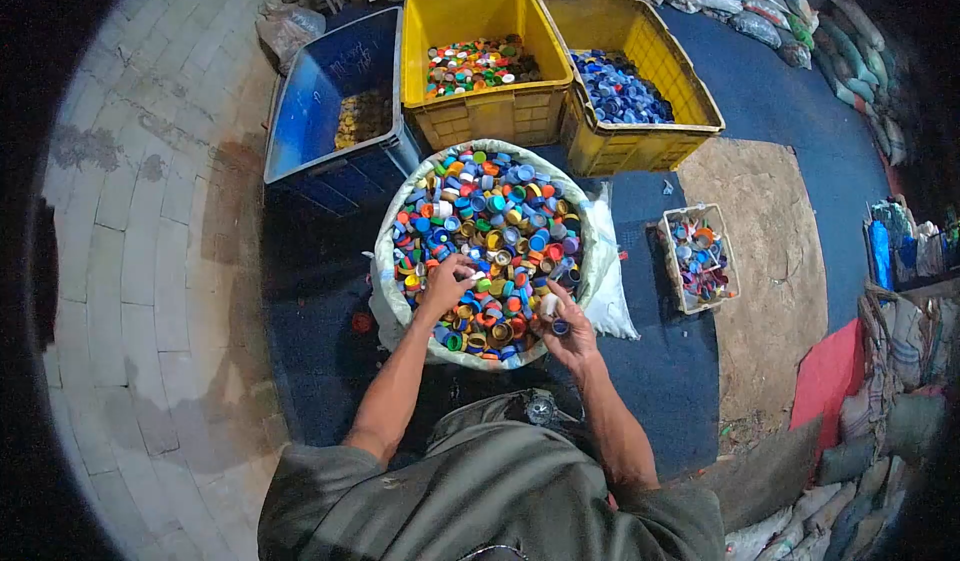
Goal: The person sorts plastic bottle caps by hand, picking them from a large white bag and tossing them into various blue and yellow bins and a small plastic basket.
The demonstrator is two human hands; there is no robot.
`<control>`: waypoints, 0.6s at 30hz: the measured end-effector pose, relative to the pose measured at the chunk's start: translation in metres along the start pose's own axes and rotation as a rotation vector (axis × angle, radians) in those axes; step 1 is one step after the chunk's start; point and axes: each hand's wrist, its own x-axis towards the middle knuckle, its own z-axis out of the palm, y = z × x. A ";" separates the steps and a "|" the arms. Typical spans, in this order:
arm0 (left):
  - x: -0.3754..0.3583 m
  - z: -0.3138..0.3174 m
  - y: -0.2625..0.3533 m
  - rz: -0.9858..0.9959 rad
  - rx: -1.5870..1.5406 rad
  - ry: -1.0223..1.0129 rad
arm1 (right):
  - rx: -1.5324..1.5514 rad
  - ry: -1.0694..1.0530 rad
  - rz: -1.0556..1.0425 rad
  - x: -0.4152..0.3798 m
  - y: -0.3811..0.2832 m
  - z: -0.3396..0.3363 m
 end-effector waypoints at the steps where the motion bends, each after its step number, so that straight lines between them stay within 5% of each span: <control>1: 0.000 0.001 -0.002 0.027 -0.037 0.004 | -0.013 0.001 0.001 0.000 0.000 0.002; 6: -0.003 -0.002 -0.009 0.009 -0.559 0.030 | -0.018 0.047 -0.002 0.000 0.004 0.015; 10: -0.021 -0.012 -0.002 -0.283 -1.242 0.003 | 0.125 0.083 0.071 0.008 0.004 0.021; 18: -0.032 -0.002 0.000 -0.389 -1.733 0.016 | 0.054 0.409 0.062 0.027 0.023 0.038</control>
